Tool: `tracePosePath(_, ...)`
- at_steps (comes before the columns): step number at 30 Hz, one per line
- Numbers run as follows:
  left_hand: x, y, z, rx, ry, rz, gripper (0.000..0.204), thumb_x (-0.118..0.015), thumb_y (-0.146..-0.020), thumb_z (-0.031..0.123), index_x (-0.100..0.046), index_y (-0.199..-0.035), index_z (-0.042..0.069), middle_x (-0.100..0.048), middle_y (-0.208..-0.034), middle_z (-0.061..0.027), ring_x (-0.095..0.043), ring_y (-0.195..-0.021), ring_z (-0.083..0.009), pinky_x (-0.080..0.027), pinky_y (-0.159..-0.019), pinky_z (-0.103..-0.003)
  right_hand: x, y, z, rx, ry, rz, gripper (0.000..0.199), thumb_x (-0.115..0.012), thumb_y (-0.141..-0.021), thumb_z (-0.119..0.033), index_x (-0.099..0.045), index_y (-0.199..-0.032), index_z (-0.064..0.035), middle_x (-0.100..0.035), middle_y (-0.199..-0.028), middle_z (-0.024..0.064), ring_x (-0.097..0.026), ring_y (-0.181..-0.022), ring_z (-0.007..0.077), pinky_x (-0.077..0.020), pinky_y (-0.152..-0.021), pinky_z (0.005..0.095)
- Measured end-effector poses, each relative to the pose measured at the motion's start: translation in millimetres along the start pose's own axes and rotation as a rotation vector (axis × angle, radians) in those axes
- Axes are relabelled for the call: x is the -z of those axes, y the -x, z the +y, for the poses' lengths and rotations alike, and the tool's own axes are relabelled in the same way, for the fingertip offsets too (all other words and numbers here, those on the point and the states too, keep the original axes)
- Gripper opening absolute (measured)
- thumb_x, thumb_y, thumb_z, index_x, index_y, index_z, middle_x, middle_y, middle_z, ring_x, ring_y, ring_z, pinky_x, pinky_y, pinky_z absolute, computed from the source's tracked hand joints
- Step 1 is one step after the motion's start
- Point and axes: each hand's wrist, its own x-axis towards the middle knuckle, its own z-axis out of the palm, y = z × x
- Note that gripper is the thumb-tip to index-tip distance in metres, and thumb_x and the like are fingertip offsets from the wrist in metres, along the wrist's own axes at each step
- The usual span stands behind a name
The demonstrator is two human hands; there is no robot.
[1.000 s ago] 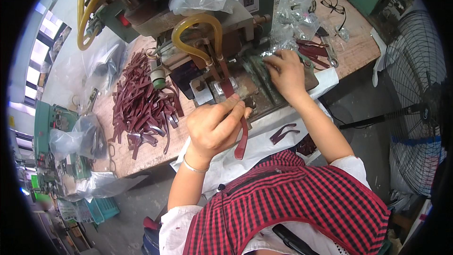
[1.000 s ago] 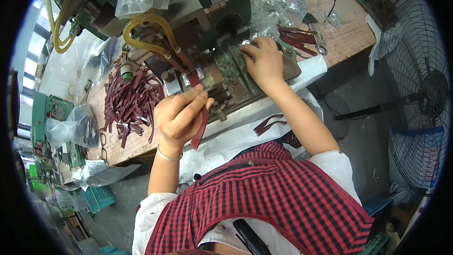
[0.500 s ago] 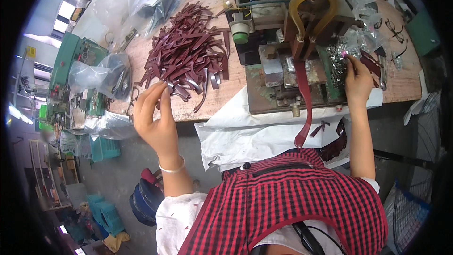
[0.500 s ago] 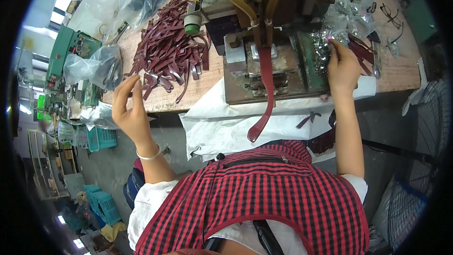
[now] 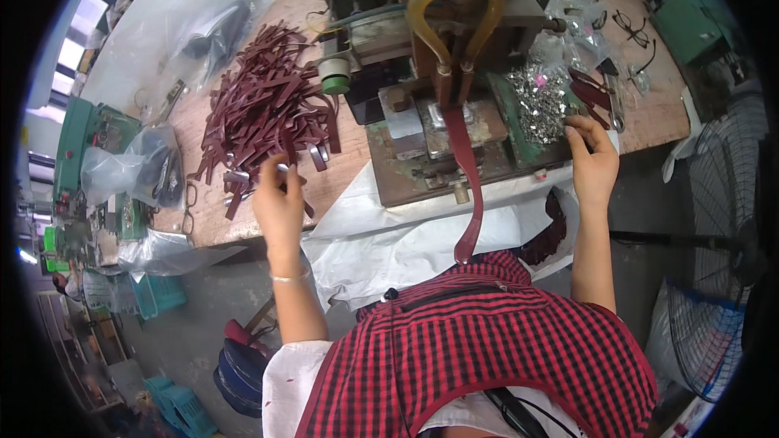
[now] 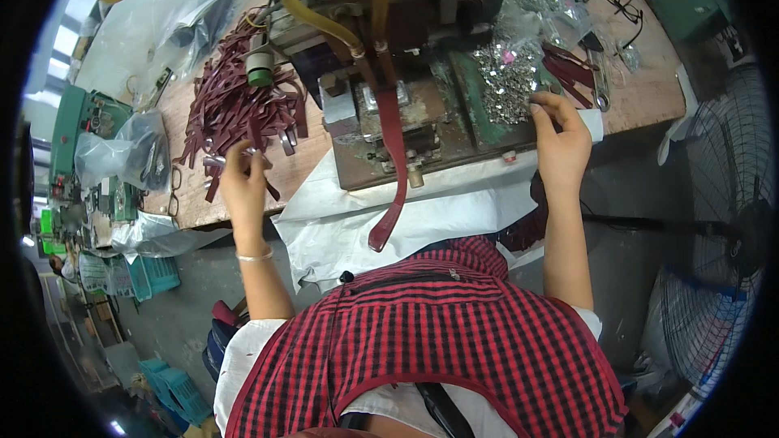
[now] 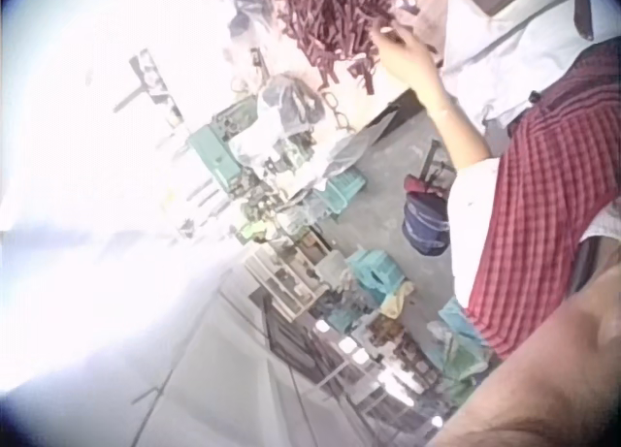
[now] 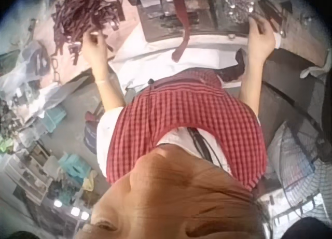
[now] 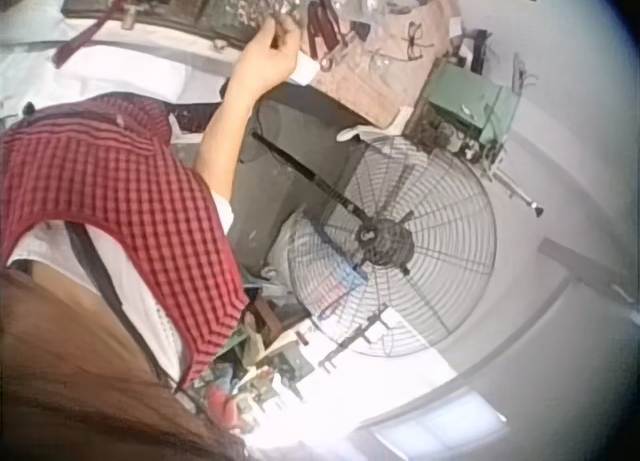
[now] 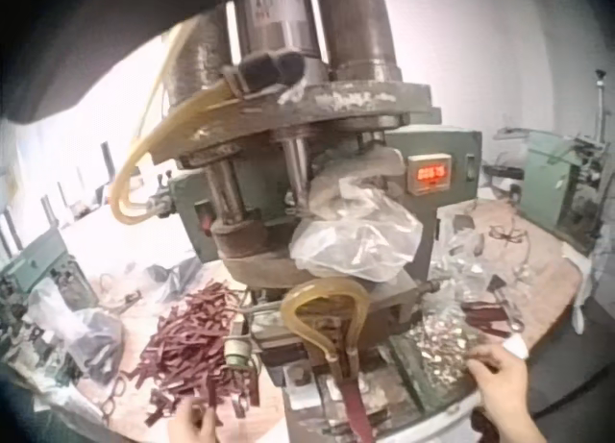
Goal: The person repeatedly picks maroon leather straps and small metal hardware from a workbench, inserts them into a press machine, and removes the assembled buckle parts. The finished pieces are placed into a plastic bag on the table.
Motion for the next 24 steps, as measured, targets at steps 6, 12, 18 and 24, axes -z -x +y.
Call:
tracePosePath(6,14,-19,52,0.016,0.792,-0.255,0.021,-0.056,-0.107,0.009,-0.064,-0.123,-0.003,-0.074,-0.106,-0.0094,-0.066,-0.082,-0.0099,-0.051,-0.071,-0.023,-37,0,-88,0.208,-0.255,-0.265,0.014,-0.066,-0.095,-0.001,-0.072,-0.107,0.001,-0.075,-0.102,0.0072,-0.071,-0.098,0.0141,-0.0546,-0.089,0.0281)
tracePosePath(12,-27,0,46,0.221,0.738,-0.052,0.022,-0.072,-0.098,0.017,-0.068,-0.088,-0.002,-0.069,-0.069,-0.0086,-0.056,-0.053,-0.0087,-0.042,-0.046,-0.023,-100,0,-100,0.219,-0.386,-0.252,0.024,-0.067,-0.089,-0.006,-0.066,-0.113,-0.0002,-0.075,-0.097,0.0151,-0.075,-0.09,0.0247,-0.0559,-0.079,0.0336)
tracePosePath(18,-8,-4,98,-0.254,0.752,0.103,0.02,-0.056,-0.107,0.008,-0.069,-0.109,-0.006,-0.071,-0.1,-0.0101,-0.059,-0.069,-0.0096,-0.047,-0.063,-0.022,-96,9,-117,0.106,-0.585,-0.33,0.038,-0.067,-0.091,-0.005,-0.056,-0.127,0.0015,-0.076,-0.095,0.0142,-0.07,-0.081,0.0138,-0.054,-0.075,0.029)
tracePosePath(24,4,17,151,-0.801,0.619,0.114,0.016,-0.076,-0.089,-0.001,-0.07,-0.103,-0.006,-0.075,-0.101,-0.0223,-0.074,-0.085,-0.0267,-0.06,-0.074,-0.033,-85,23,-135,0.132,-0.373,-0.364,0.054,-0.061,-0.094,0.002,-0.044,-0.145,0.0034,-0.073,-0.107,0.013,-0.067,-0.103,0.0157,-0.0503,-0.092,0.0281)
